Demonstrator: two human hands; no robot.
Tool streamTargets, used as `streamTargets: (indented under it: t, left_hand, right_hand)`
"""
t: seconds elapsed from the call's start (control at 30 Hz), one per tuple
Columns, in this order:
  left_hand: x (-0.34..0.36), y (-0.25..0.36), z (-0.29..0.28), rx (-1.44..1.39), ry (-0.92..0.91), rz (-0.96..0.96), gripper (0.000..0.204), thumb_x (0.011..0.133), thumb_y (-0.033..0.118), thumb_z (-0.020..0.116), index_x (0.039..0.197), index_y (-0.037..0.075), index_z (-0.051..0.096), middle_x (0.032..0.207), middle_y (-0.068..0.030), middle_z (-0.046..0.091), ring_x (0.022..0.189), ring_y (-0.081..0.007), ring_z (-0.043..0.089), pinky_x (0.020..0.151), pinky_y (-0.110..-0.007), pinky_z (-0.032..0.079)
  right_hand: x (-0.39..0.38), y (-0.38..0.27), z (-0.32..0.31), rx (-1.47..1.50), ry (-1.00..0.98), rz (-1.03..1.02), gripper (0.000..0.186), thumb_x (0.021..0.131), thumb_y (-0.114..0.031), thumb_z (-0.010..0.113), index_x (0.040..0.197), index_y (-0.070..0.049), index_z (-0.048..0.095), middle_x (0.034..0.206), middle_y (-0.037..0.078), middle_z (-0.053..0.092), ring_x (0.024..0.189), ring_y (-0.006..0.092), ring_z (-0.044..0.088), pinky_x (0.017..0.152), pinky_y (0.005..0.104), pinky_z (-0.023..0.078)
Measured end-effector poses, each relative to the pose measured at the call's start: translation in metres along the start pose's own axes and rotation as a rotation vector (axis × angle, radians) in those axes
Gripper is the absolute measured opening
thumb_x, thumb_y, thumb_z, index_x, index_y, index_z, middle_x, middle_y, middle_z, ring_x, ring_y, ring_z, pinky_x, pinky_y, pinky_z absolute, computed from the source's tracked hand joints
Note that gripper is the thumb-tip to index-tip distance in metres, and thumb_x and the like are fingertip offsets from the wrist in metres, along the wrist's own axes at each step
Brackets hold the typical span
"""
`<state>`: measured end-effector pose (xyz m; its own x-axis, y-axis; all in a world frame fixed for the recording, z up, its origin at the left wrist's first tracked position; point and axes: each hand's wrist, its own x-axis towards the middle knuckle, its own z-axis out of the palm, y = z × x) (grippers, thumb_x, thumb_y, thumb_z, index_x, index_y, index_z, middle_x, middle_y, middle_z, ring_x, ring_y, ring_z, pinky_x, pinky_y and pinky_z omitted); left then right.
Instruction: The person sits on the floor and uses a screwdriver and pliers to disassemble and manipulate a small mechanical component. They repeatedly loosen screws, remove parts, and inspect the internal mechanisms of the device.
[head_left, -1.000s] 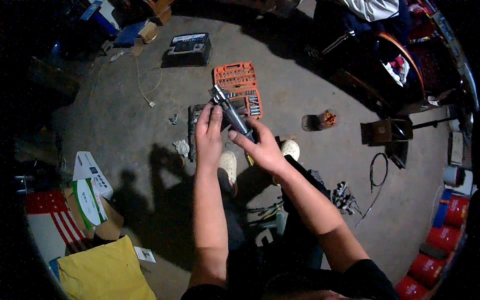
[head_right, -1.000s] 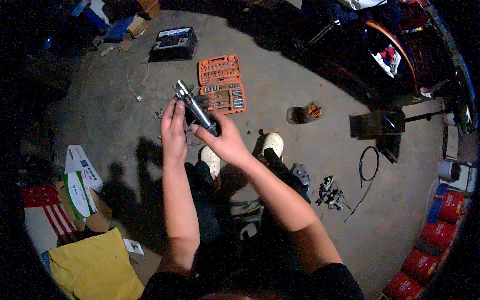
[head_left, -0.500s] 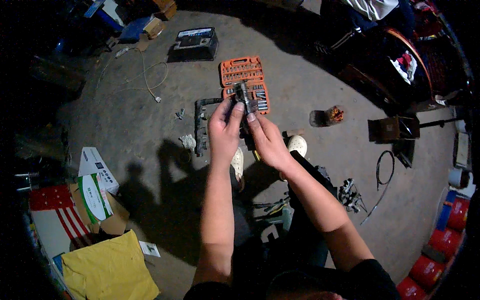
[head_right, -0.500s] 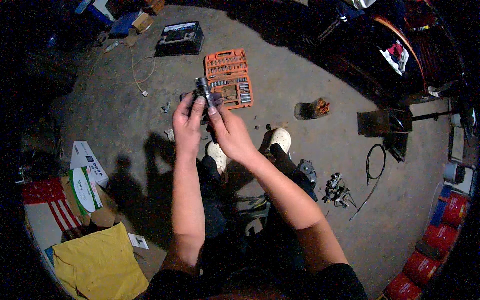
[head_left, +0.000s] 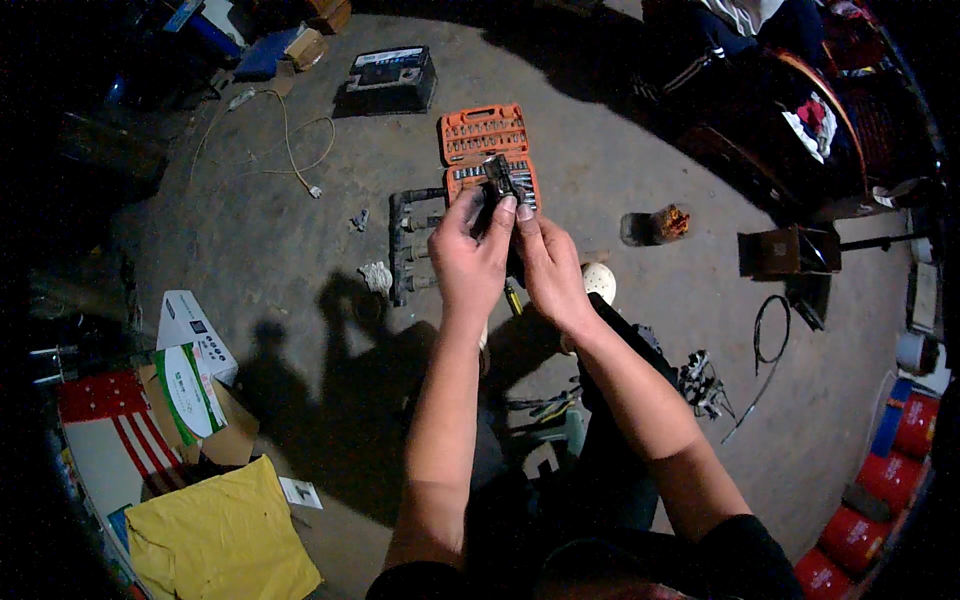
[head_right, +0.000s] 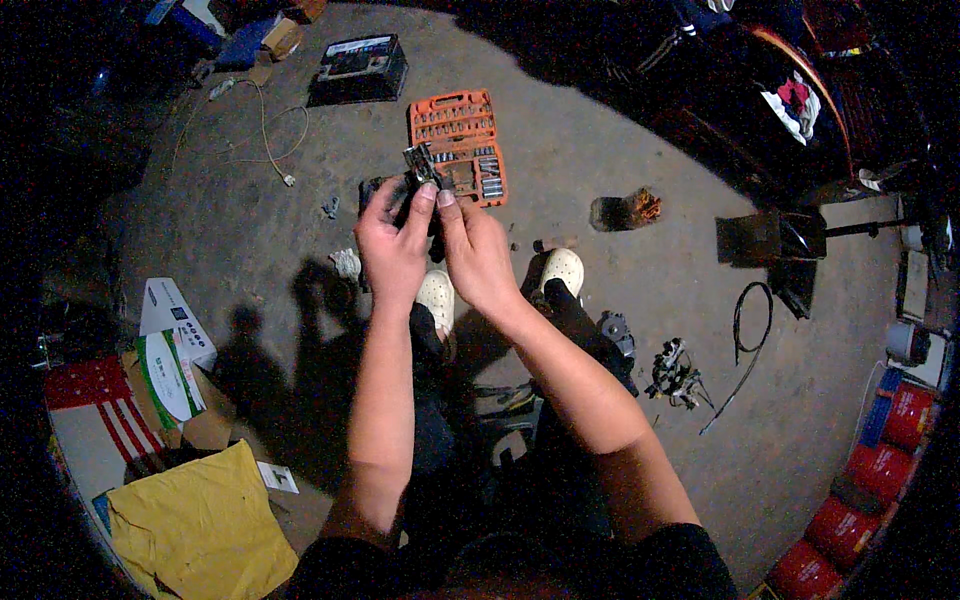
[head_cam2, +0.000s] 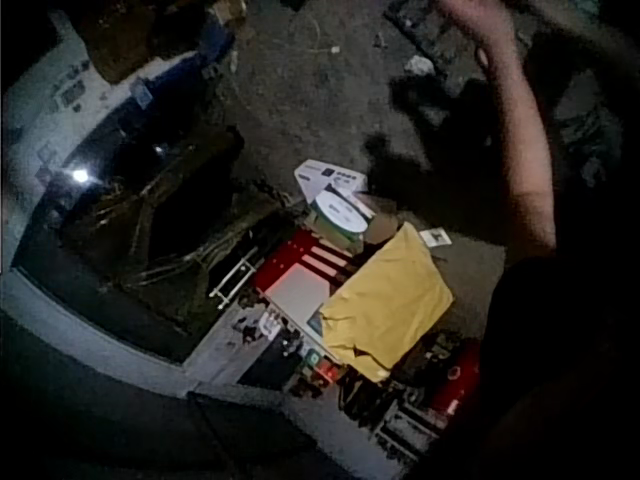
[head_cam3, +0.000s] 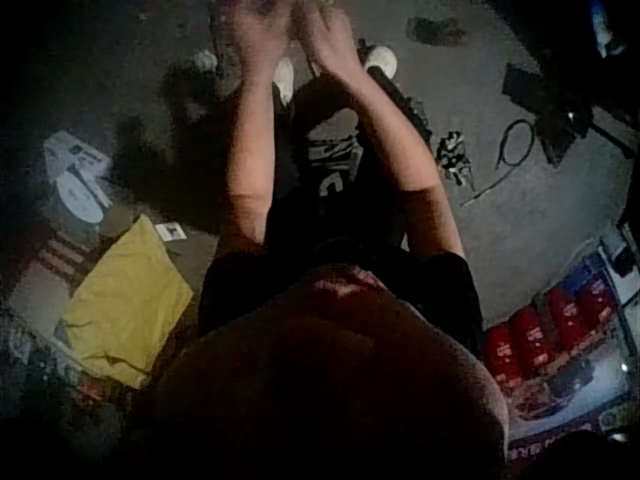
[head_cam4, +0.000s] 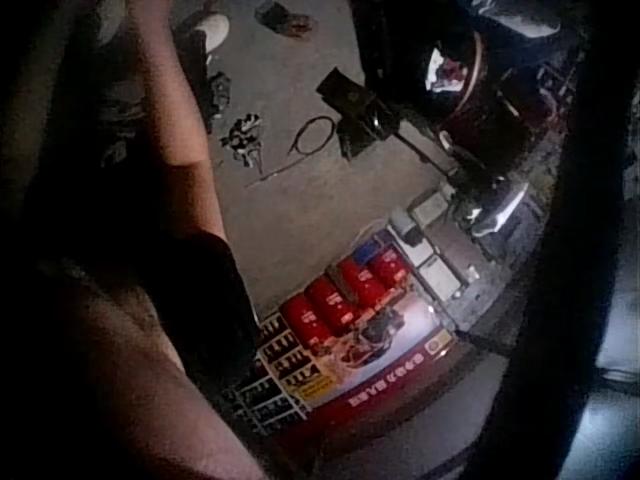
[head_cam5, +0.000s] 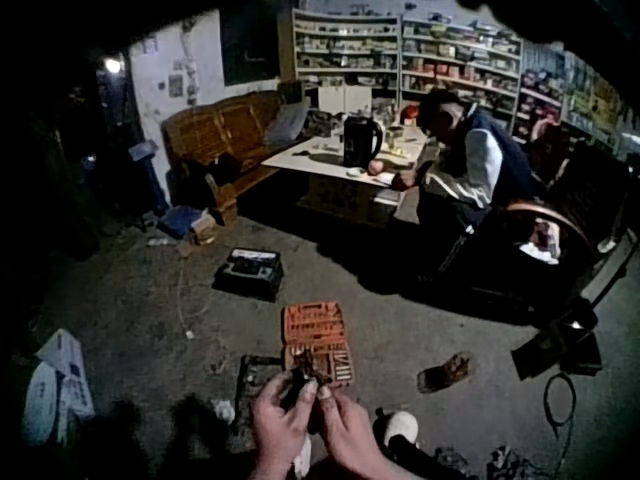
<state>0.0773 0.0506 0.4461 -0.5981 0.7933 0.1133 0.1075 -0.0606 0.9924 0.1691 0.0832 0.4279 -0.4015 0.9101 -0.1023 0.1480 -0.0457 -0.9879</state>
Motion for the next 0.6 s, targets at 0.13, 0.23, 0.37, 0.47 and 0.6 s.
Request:
streamTargets:
  t: [0.13, 0.23, 0.37, 0.47, 0.6]
  left_hand:
    - [-0.001, -0.001, 0.003, 0.135, 0.025, 0.1, 0.021, 0.088, 0.015, 0.06, 0.099, -0.004, 0.059, 0.083, -0.0097, 0.065, 0.074, -0.0111, 0.06, 0.067, -0.028, 0.049]
    - [-0.001, -0.008, -0.001, 0.034, 0.031, 0.067, 0.022, 0.089, 0.015, 0.058, 0.1, -0.003, 0.059, 0.084, -0.0097, 0.065, 0.075, -0.0123, 0.059, 0.069, -0.028, 0.048]
    - [0.0, -0.009, -0.002, -0.029, -0.002, 0.03, 0.022, 0.091, 0.017, 0.057, 0.101, -0.003, 0.059, 0.087, -0.0079, 0.065, 0.078, -0.0115, 0.057, 0.072, -0.027, 0.046]
    - [0.001, -0.008, -0.006, -0.04, -0.014, -0.015, 0.024, 0.091, 0.018, 0.056, 0.101, -0.004, 0.059, 0.089, -0.0064, 0.064, 0.079, -0.0105, 0.056, 0.072, -0.025, 0.045]
    - [0.004, -0.011, -0.008, -0.051, 0.03, -0.071, 0.025, 0.092, 0.018, 0.055, 0.101, -0.005, 0.059, 0.088, -0.0062, 0.064, 0.079, -0.01, 0.056, 0.072, -0.024, 0.046]
  right_hand:
    - [0.001, -0.002, -0.003, -0.017, 0.004, 0.029, 0.045, 0.096, -0.034, 0.041, 0.087, 0.008, 0.056, 0.06, 0.018, 0.054, 0.056, 0.0262, 0.053, 0.055, 0.0374, 0.041]
    - [0.002, -0.007, -0.002, -0.025, -0.042, 0.073, 0.045, 0.096, -0.034, 0.041, 0.09, 0.007, 0.057, 0.065, 0.019, 0.057, 0.059, 0.028, 0.056, 0.058, 0.0384, 0.043]
    - [0.001, -0.014, -0.004, -0.038, -0.054, 0.094, 0.044, 0.096, -0.034, 0.042, 0.092, 0.007, 0.057, 0.071, 0.019, 0.06, 0.063, 0.0267, 0.058, 0.06, 0.0374, 0.044]
    - [0.002, -0.011, -0.003, -0.053, -0.039, 0.076, 0.043, 0.095, -0.033, 0.043, 0.092, 0.007, 0.057, 0.072, 0.018, 0.061, 0.064, 0.027, 0.059, 0.06, 0.0366, 0.045]
    - [0.003, -0.005, 0.0, -0.013, -0.007, 0.001, 0.037, 0.094, -0.031, 0.046, 0.091, 0.005, 0.057, 0.07, 0.018, 0.06, 0.064, 0.0296, 0.06, 0.058, 0.0377, 0.045]
